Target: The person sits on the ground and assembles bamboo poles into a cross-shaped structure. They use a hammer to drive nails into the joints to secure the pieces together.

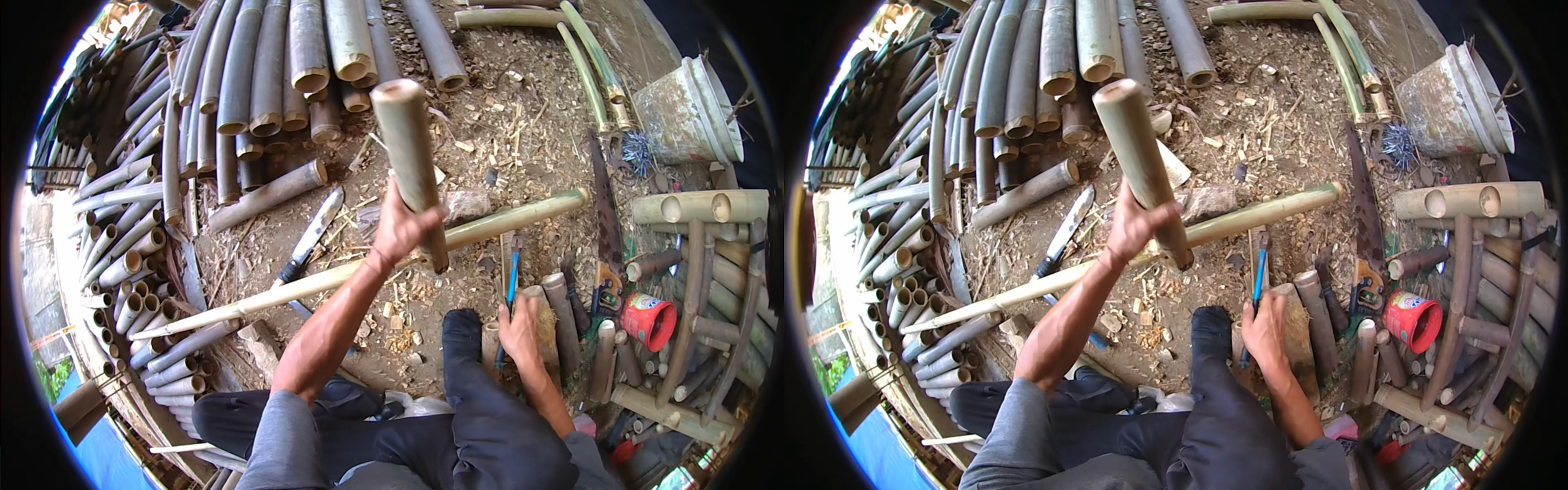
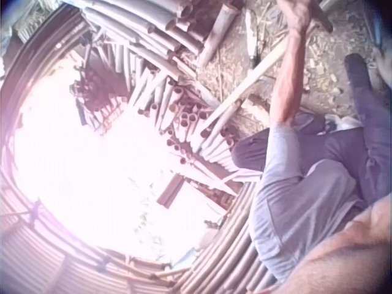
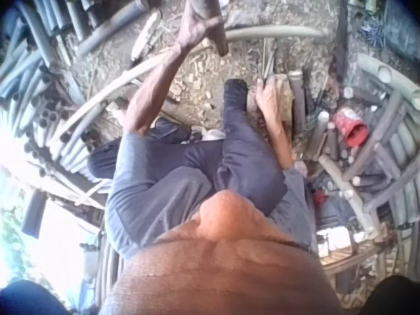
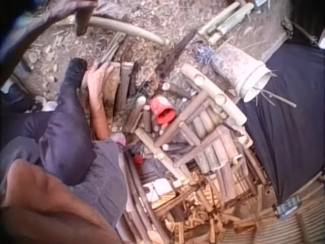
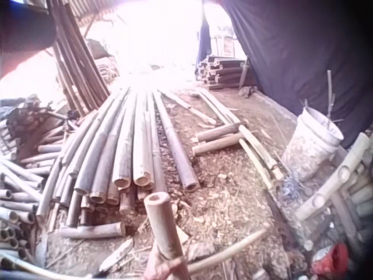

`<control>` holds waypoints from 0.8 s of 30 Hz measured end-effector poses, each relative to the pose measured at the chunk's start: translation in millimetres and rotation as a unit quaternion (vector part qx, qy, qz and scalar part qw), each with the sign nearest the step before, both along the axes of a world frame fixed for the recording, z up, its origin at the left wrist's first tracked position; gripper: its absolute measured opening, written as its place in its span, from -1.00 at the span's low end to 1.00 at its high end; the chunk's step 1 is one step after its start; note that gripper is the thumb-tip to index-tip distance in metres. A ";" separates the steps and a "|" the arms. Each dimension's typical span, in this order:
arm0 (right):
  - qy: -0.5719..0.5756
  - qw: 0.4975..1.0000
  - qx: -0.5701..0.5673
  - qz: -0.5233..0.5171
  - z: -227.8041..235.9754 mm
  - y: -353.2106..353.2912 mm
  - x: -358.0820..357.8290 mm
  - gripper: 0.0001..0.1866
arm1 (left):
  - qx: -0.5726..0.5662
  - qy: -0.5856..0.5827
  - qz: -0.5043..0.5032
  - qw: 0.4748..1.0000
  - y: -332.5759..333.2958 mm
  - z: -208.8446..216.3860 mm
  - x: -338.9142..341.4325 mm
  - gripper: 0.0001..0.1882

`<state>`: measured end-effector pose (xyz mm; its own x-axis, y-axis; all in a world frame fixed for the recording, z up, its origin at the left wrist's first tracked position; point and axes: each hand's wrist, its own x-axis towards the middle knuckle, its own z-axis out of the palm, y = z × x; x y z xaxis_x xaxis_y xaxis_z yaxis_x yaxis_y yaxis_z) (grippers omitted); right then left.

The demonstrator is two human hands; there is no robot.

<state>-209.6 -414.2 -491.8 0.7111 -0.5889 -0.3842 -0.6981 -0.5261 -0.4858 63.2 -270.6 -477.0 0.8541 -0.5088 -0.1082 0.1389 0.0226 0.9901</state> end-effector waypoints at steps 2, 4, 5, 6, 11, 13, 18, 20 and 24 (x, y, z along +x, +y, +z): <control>-0.167 0.984 -0.025 0.055 36.2 -0.8 17.7 -0.02 | 0.068 -0.042 -0.072 0.994 14.0 7.4 -31.6 -0.11; -0.359 0.919 0.117 0.117 89.7 3.9 57.6 0.22 | 0.093 -0.106 -0.121 0.982 25.2 -13.8 -59.6 -0.17; -0.384 0.900 0.144 0.150 105.6 8.6 74.3 0.25 | 0.120 -0.177 -0.147 0.966 28.9 -12.5 -69.6 -0.21; -0.404 0.880 0.170 0.182 116.4 12.1 86.2 0.28 | 0.186 -0.314 -0.171 0.915 32.4 12.2 -75.7 -0.24; -0.368 0.884 0.155 0.242 136.1 14.1 71.9 -0.23 | 0.574 -0.301 -0.273 0.711 106.3 -7.3 -58.6 -0.39; -0.315 0.881 0.274 0.223 147.2 12.4 54.4 -0.11 | 0.606 -0.204 -0.308 0.704 147.9 -22.2 -39.6 -0.59; -0.085 0.908 0.110 0.396 214.7 16.3 58.4 0.01 | 0.581 -0.231 -0.248 0.740 168.5 -44.4 -55.8 -0.86; 0.040 0.861 -0.019 0.507 223.6 45.7 78.9 -0.06 | 0.577 -0.223 -0.246 0.746 167.2 -47.5 -57.3 -0.86; 0.292 0.828 -0.041 0.477 228.5 66.1 98.1 -0.25 | 0.571 -0.233 -0.253 0.746 165.8 -49.0 -58.6 -0.86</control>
